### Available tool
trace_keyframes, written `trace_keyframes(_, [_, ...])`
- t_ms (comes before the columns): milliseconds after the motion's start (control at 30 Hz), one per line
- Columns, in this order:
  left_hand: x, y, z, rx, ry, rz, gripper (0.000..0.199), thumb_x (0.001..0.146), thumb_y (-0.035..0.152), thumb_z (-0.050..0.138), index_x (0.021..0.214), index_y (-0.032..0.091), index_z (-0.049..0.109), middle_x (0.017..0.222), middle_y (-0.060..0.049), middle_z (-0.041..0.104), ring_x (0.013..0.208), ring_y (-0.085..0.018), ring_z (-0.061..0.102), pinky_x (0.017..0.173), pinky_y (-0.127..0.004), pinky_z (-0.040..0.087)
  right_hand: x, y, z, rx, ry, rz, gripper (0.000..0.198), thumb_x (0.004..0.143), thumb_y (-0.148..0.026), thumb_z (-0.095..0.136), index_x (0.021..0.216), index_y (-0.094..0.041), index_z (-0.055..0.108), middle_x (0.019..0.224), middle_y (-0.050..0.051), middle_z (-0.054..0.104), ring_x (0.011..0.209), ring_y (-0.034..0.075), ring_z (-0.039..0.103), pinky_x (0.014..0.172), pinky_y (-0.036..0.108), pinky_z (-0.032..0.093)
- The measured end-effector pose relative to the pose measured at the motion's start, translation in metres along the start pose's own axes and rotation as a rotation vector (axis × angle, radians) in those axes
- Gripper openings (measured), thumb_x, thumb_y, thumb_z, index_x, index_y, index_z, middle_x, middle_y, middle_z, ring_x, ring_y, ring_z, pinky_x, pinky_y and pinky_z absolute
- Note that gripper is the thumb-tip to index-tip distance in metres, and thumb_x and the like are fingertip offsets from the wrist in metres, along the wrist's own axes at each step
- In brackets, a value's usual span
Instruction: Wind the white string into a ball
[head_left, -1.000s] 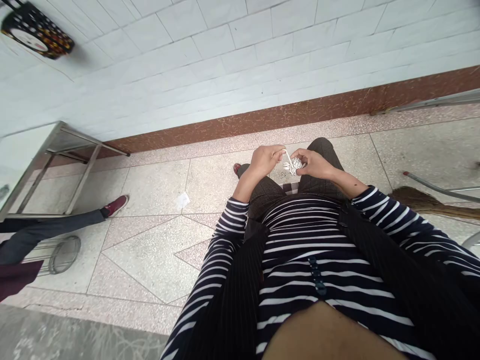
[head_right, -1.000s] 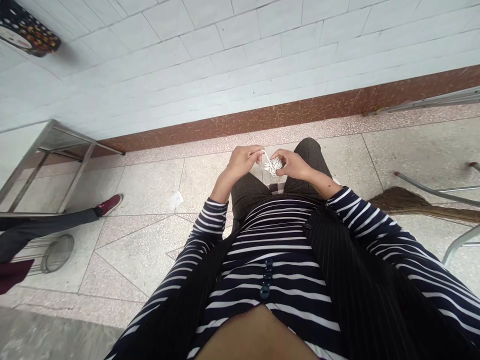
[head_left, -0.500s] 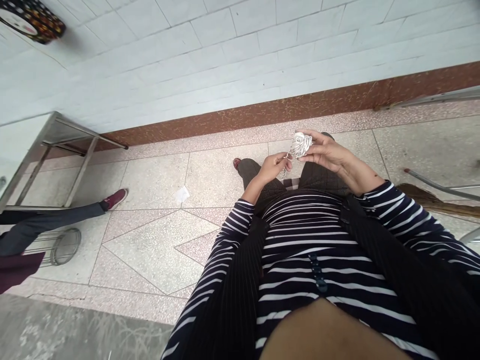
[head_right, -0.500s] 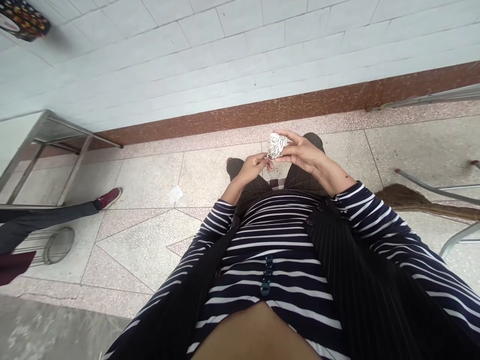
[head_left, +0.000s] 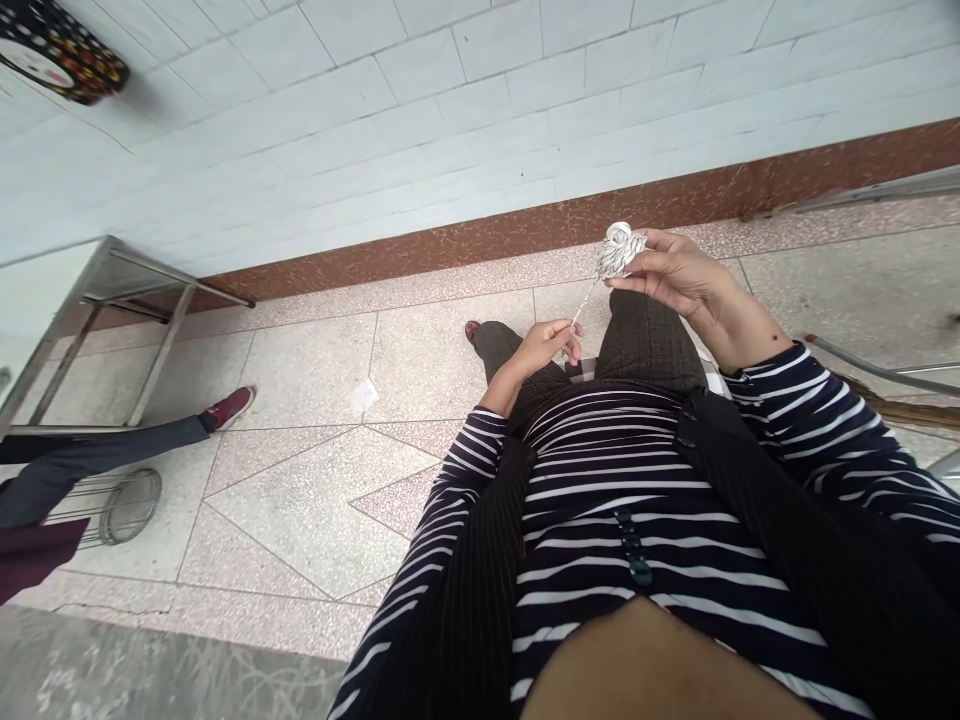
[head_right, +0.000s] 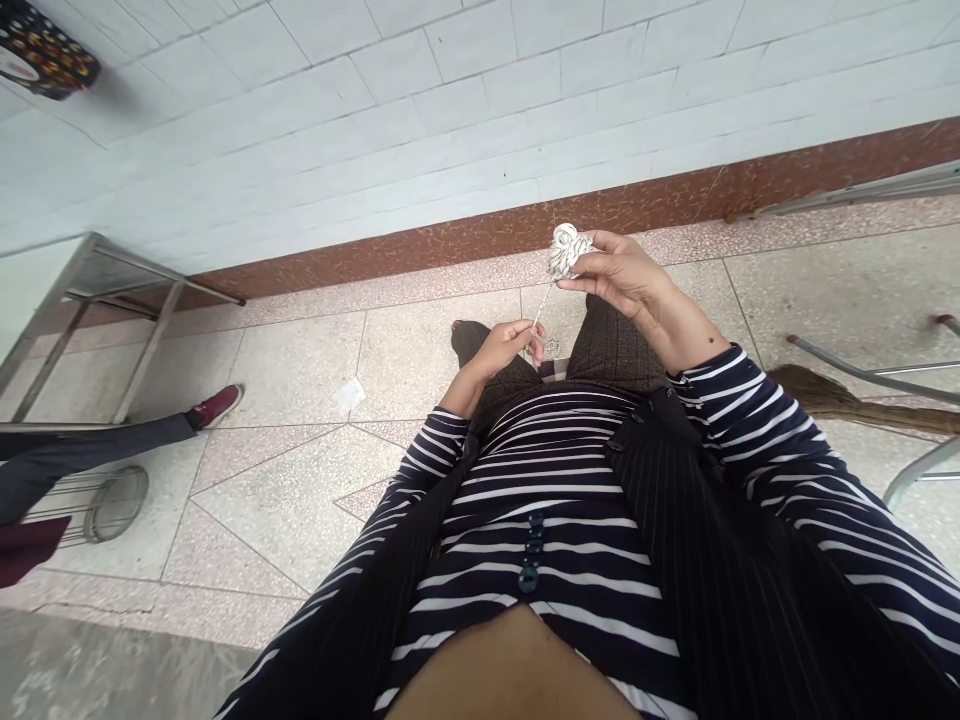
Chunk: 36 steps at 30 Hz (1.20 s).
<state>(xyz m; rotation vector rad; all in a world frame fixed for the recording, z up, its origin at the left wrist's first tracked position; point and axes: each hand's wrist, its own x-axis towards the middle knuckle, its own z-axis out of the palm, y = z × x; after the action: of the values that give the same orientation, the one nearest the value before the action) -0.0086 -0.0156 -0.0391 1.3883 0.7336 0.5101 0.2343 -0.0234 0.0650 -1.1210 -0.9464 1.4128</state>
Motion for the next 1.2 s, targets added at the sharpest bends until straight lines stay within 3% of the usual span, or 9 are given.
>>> trace_keyframes(100, [-0.003, -0.002, -0.005, 0.087, -0.003, -0.004, 0.047, 0.105, 0.06, 0.059, 0.094, 0.015, 0.067, 0.076, -0.006, 0.076, 0.071, -0.017, 0.074, 0.081, -0.033, 0.058, -0.004, -0.009, 0.006, 0.005, 0.032, -0.053, 0.036, 0.069, -0.015, 0.093, 0.095, -0.024, 0.07, 0.095, 0.003, 0.074, 0.1, 0.026, 0.077, 0.092, 0.046, 0.072])
trace_keyframes(200, [0.002, 0.001, -0.014, 0.321, 0.179, 0.017, 0.035, 0.102, 0.048, 0.066, 0.094, 0.015, 0.073, 0.101, -0.012, 0.082, 0.101, -0.023, 0.076, 0.102, -0.038, 0.055, -0.013, -0.02, 0.015, -0.013, 0.008, -0.112, 0.041, 0.067, -0.016, 0.095, 0.098, -0.023, 0.07, 0.101, 0.005, 0.075, 0.099, 0.028, 0.078, 0.09, 0.048, 0.073])
trace_keyframes(300, [0.017, 0.015, -0.016, 0.391, 0.355, 0.134, 0.03, 0.097, 0.039, 0.076, 0.119, 0.019, 0.075, 0.134, -0.013, 0.077, 0.124, -0.026, 0.07, 0.114, -0.042, 0.049, -0.016, -0.022, 0.027, -0.058, -0.038, -0.119, 0.045, 0.066, -0.018, 0.097, 0.1, -0.026, 0.069, 0.099, 0.004, 0.074, 0.098, 0.029, 0.078, 0.084, 0.049, 0.074])
trace_keyframes(367, [0.028, 0.027, -0.01, 0.314, 0.359, 0.235, 0.038, 0.098, 0.041, 0.075, 0.131, 0.021, 0.071, 0.14, -0.013, 0.074, 0.128, -0.026, 0.069, 0.113, -0.042, 0.05, -0.013, -0.02, 0.035, -0.078, -0.054, -0.114, 0.046, 0.065, -0.018, 0.098, 0.1, -0.026, 0.069, 0.098, 0.003, 0.073, 0.097, 0.028, 0.078, 0.083, 0.047, 0.074])
trace_keyframes(533, [0.042, 0.044, 0.014, 0.118, 0.309, 0.27, 0.039, 0.104, 0.054, 0.065, 0.112, 0.017, 0.074, 0.107, -0.011, 0.081, 0.107, -0.022, 0.076, 0.102, -0.039, 0.056, -0.003, -0.019, 0.045, -0.108, -0.069, -0.099, 0.046, 0.065, -0.018, 0.098, 0.1, -0.027, 0.069, 0.095, 0.003, 0.071, 0.093, 0.027, 0.077, 0.08, 0.046, 0.074])
trace_keyframes(700, [0.025, 0.045, 0.019, -0.012, 0.267, 0.244, 0.044, 0.106, 0.059, 0.06, 0.1, 0.017, 0.07, 0.083, -0.005, 0.077, 0.094, -0.019, 0.078, 0.104, -0.04, 0.057, 0.003, -0.02, 0.033, -0.066, -0.024, -0.133, 0.036, 0.07, -0.024, 0.096, 0.093, -0.028, 0.068, 0.097, 0.005, 0.072, 0.102, 0.029, 0.076, 0.087, 0.048, 0.073])
trace_keyframes(967, [0.006, 0.051, 0.007, -0.014, 0.157, 0.18, 0.034, 0.106, 0.05, 0.062, 0.095, 0.018, 0.068, 0.073, -0.003, 0.074, 0.106, -0.022, 0.078, 0.108, -0.04, 0.054, 0.011, -0.012, 0.024, -0.02, 0.072, -0.129, 0.037, 0.07, -0.034, 0.094, 0.09, -0.028, 0.063, 0.101, 0.003, 0.075, 0.108, 0.029, 0.074, 0.093, 0.05, 0.07])
trace_keyframes(1100, [0.002, 0.04, 0.0, -0.037, 0.101, 0.161, 0.031, 0.104, 0.048, 0.063, 0.099, 0.018, 0.067, 0.065, -0.001, 0.07, 0.094, -0.021, 0.078, 0.103, -0.038, 0.054, 0.016, -0.028, 0.015, 0.077, 0.159, -0.214, 0.037, 0.067, -0.022, 0.093, 0.088, -0.026, 0.063, 0.099, 0.001, 0.074, 0.099, 0.022, 0.072, 0.102, 0.048, 0.066])
trace_keyframes(1200, [-0.005, 0.029, -0.01, 0.03, 0.072, 0.143, 0.036, 0.101, 0.053, 0.064, 0.096, 0.017, 0.069, 0.07, -0.003, 0.072, 0.095, -0.022, 0.077, 0.101, -0.037, 0.053, 0.015, -0.046, 0.007, 0.129, 0.207, -0.281, 0.039, 0.062, -0.02, 0.095, 0.088, -0.026, 0.066, 0.096, 0.0, 0.076, 0.092, 0.02, 0.069, 0.106, 0.048, 0.063])
